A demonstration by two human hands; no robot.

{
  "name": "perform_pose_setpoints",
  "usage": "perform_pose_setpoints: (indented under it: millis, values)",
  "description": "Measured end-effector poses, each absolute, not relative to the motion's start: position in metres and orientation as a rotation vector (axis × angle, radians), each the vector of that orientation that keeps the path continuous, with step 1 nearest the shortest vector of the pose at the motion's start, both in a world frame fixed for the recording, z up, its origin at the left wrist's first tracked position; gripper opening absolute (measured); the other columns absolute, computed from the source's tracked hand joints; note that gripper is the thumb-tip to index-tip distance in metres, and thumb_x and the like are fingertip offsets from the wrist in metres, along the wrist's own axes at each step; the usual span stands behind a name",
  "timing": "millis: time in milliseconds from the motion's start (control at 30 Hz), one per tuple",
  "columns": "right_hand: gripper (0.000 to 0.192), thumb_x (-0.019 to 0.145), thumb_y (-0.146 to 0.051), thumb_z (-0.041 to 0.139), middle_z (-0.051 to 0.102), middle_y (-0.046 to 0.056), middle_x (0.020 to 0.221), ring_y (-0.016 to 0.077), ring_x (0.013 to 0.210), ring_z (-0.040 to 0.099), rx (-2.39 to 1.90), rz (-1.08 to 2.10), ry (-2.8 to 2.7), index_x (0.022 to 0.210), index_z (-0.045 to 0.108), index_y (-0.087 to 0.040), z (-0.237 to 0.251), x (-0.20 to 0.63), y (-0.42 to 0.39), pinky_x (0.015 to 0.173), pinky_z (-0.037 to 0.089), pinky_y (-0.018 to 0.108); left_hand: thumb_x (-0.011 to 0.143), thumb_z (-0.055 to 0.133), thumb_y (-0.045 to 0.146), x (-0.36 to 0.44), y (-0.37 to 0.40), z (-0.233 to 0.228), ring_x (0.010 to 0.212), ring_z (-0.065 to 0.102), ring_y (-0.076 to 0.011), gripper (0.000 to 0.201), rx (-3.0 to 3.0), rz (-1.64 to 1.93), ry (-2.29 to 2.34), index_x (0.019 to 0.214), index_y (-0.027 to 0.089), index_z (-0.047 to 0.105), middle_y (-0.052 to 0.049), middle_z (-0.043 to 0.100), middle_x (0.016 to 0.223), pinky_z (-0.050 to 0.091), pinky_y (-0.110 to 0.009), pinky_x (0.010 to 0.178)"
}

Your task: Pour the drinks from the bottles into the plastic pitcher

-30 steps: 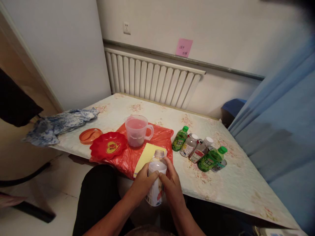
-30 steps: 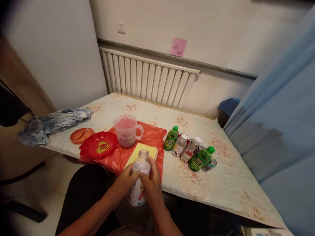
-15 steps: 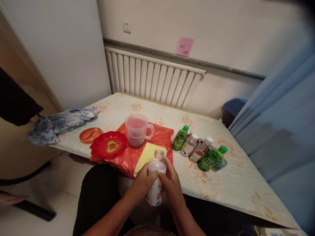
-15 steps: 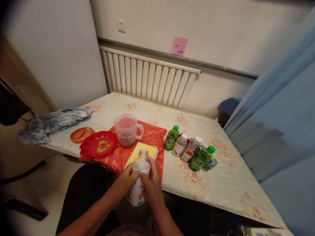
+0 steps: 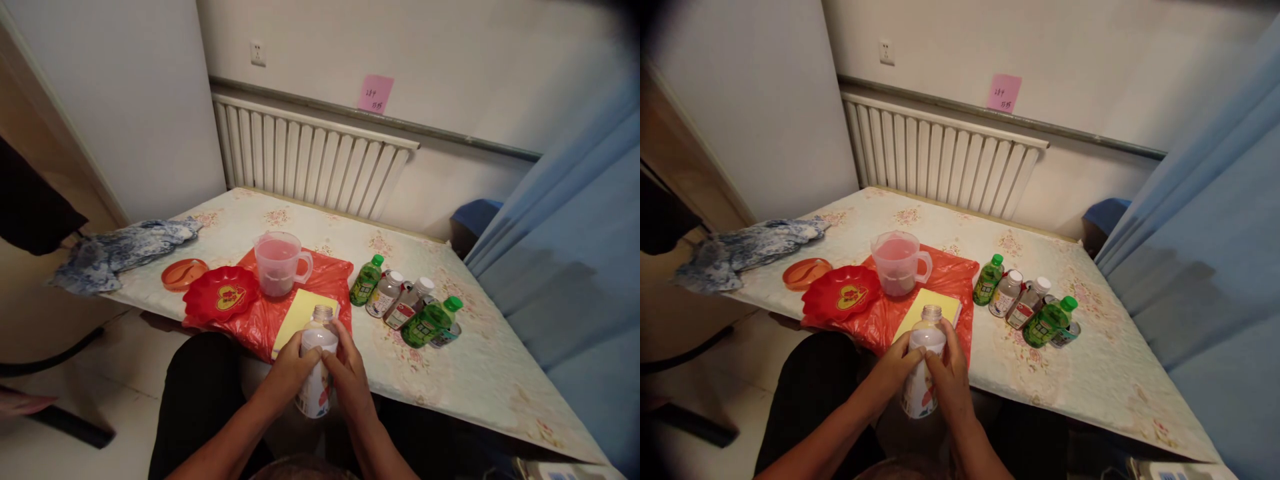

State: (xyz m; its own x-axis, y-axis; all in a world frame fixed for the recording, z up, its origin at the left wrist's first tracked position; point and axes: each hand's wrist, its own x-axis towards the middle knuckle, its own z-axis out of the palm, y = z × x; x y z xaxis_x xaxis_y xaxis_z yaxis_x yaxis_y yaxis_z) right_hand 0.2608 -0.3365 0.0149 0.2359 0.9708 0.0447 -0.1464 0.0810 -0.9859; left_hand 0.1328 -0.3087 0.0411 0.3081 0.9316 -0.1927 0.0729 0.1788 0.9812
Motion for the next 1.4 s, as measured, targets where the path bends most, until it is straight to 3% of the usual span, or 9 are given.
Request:
perform_pose_setpoints:
  millis: [467,700,1033,1400]
  values:
    - [0.065,0.076,-0.032,0.070,0.055,0.006,0.142,0.0283,0.135,0.046,-1.184,1.062,-0.978,0.138,0.052,-0.023,0.008,0.263,-0.335,0.113,0.038,0.043,0.078,0.054,0.032,0.131,-0.307,0.034,0.091,0.066,-0.0259,0.040,1.251,0.824,1.079,0.114,0.014,0.058,-0.009,0.070,0.103,0.050,-0.032,0.075]
    - [0.062,0.072,-0.029,0.072,0.063,0.007,0.133,0.0300,0.130,0.052,-1.209,1.003,-0.977,0.132,0.059,-0.023,0.010,0.262,-0.335,0.108,0.044,0.043,0.079,0.054,0.031,0.127,-0.304,0.023,0.090,0.066,-0.0254,0.040,1.268,0.809,1.077,0.115,0.014,0.058,-0.008,0.070,0.103,0.050,-0.032,0.072]
    - [0.063,0.069,-0.027,0.068,0.062,0.010,0.133,0.0295,0.118,0.062,-1.142,1.114,-0.854,0.130,0.057,-0.020,0.006,0.257,-0.332,0.103,0.049,0.044,0.078,0.054,0.031,0.125,-0.305,0.028,0.087,0.067,-0.0253,0.039,1.265,0.786,1.087,0.113,0.014,0.058,-0.007,0.070,0.099,0.051,-0.031,0.069]
    - [0.053,0.061,-0.022,0.072,0.071,0.011,0.120,0.0299,0.111,0.067,-1.176,1.124,-0.800,0.113,0.062,-0.020,0.021,0.258,-0.327,0.097,0.053,0.044,0.076,0.060,0.034,0.124,-0.306,0.031,0.087,0.065,-0.0246,0.039,1.298,0.773,1.104,0.110,0.014,0.060,-0.007,0.070,0.098,0.049,-0.030,0.070]
